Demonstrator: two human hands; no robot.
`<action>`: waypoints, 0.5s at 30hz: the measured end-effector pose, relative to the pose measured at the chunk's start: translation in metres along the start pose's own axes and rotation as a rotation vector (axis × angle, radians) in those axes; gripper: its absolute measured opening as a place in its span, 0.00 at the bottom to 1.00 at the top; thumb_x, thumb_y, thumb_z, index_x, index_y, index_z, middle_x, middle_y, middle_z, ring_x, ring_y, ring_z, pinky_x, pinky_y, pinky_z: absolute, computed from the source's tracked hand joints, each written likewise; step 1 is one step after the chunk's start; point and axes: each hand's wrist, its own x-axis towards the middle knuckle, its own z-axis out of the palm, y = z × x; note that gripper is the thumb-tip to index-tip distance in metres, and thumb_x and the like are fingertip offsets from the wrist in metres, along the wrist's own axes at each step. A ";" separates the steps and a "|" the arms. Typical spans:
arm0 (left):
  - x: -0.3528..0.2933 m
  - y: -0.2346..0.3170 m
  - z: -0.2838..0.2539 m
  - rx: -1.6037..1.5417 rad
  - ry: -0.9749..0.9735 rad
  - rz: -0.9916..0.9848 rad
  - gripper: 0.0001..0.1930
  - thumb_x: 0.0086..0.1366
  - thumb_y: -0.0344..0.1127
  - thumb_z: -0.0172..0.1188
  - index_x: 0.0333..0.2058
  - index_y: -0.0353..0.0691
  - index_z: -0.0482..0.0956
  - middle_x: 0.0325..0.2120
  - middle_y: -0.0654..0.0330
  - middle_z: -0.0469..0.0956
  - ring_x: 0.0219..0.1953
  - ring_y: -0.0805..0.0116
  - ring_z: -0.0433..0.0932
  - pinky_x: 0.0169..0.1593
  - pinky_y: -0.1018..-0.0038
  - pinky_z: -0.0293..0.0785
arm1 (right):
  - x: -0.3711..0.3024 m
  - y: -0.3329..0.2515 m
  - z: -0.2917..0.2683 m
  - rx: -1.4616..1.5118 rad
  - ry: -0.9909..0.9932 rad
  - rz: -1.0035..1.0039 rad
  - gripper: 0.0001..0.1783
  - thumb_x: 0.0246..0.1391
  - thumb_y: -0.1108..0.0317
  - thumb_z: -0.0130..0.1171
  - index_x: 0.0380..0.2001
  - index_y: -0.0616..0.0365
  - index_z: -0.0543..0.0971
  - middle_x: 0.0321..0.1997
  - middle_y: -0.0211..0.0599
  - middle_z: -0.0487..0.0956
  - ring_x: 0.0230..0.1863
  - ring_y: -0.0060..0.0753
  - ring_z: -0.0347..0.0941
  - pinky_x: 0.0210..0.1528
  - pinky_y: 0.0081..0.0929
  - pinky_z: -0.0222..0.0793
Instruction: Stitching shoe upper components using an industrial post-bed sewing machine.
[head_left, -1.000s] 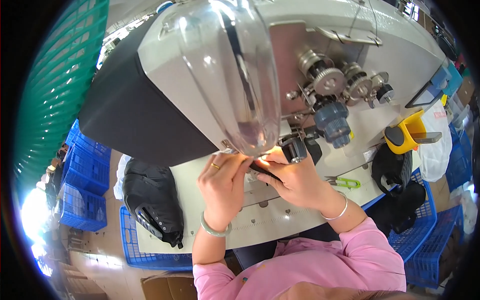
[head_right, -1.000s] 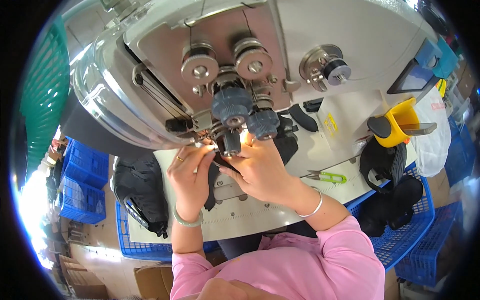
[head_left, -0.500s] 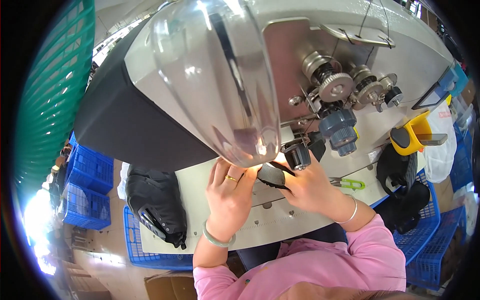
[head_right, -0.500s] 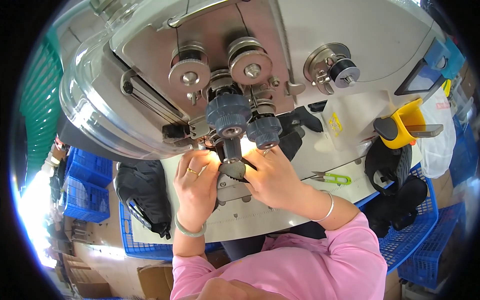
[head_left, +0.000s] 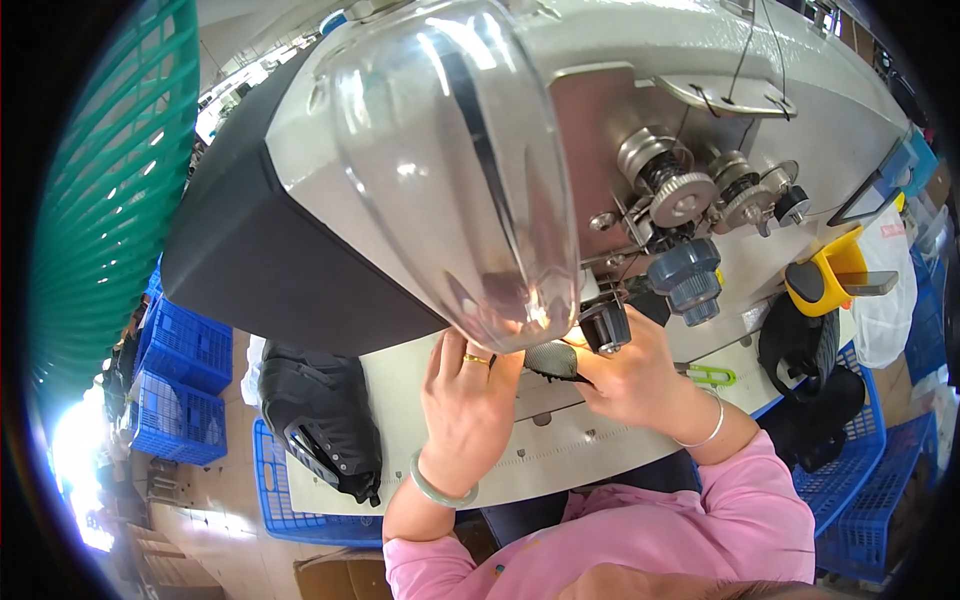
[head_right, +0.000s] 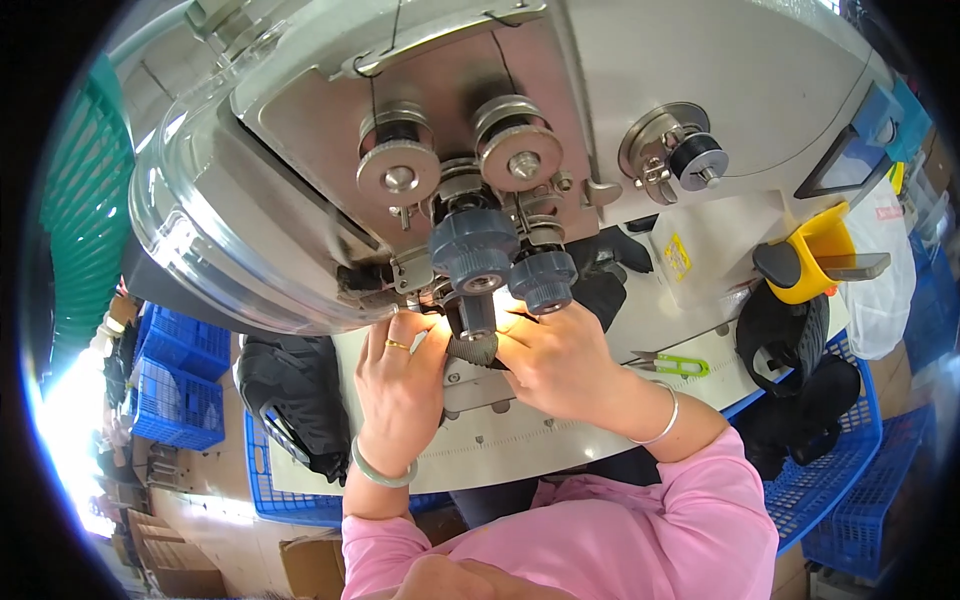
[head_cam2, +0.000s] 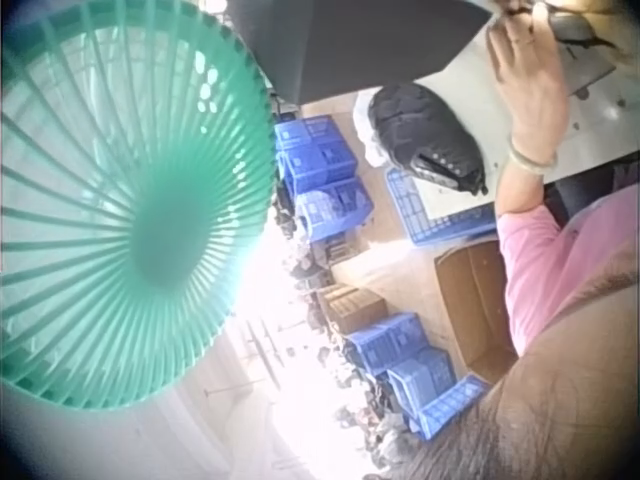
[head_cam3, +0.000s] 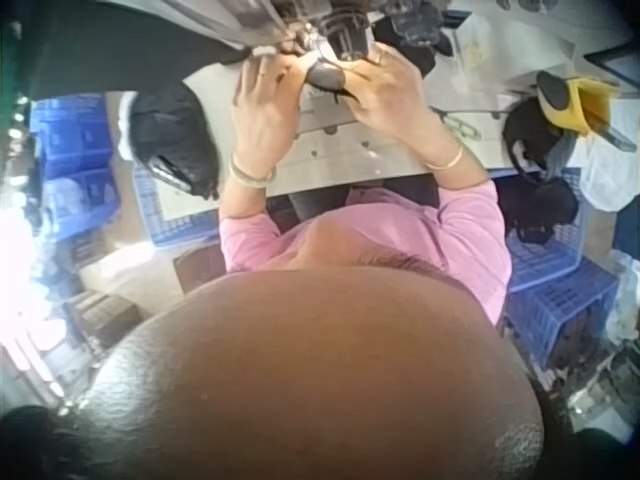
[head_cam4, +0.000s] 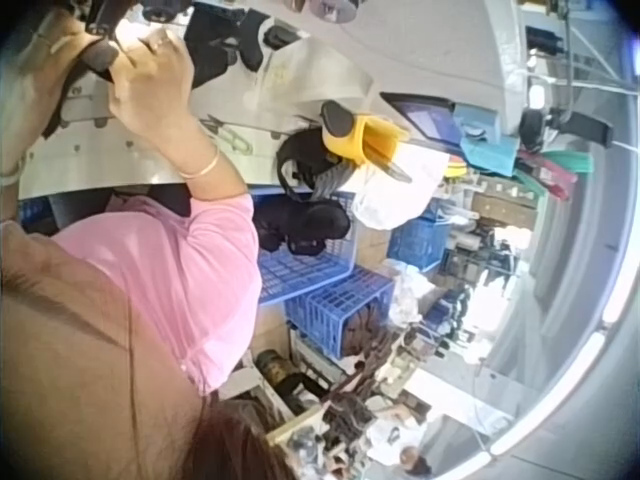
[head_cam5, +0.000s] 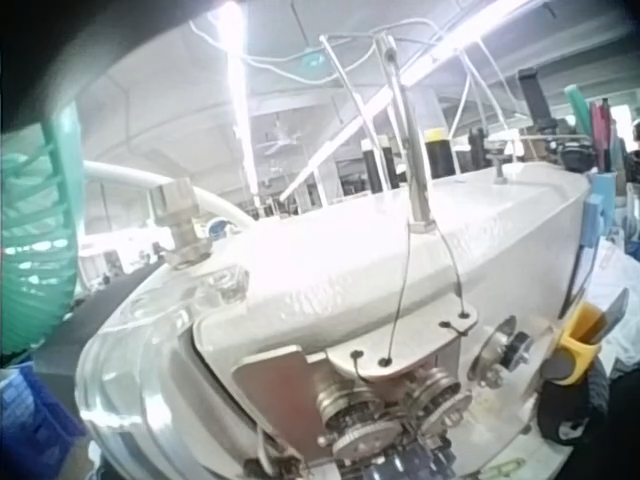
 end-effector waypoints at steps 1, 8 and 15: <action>0.000 0.000 0.000 0.005 -0.019 -0.014 0.12 0.49 0.22 0.60 0.35 0.38 0.77 0.36 0.58 0.73 0.39 0.54 0.75 0.39 0.64 0.74 | 0.001 0.000 0.001 -0.002 0.002 -0.002 0.18 0.28 0.72 0.62 0.32 0.51 0.78 0.38 0.28 0.77 0.34 0.36 0.73 0.33 0.32 0.67; 0.002 -0.004 0.002 0.005 -0.001 0.006 0.13 0.49 0.22 0.60 0.37 0.38 0.78 0.36 0.58 0.74 0.39 0.55 0.76 0.37 0.65 0.76 | -0.001 0.000 0.007 -0.033 0.029 0.011 0.12 0.27 0.72 0.63 0.22 0.52 0.75 0.26 0.28 0.73 0.29 0.35 0.72 0.26 0.33 0.65; 0.001 -0.005 0.003 0.051 -0.015 0.053 0.10 0.46 0.25 0.61 0.30 0.34 0.78 0.37 0.57 0.72 0.40 0.57 0.73 0.36 0.67 0.76 | 0.000 0.002 0.007 -0.033 0.020 0.018 0.13 0.25 0.71 0.64 0.20 0.51 0.73 0.26 0.27 0.72 0.29 0.34 0.72 0.26 0.33 0.65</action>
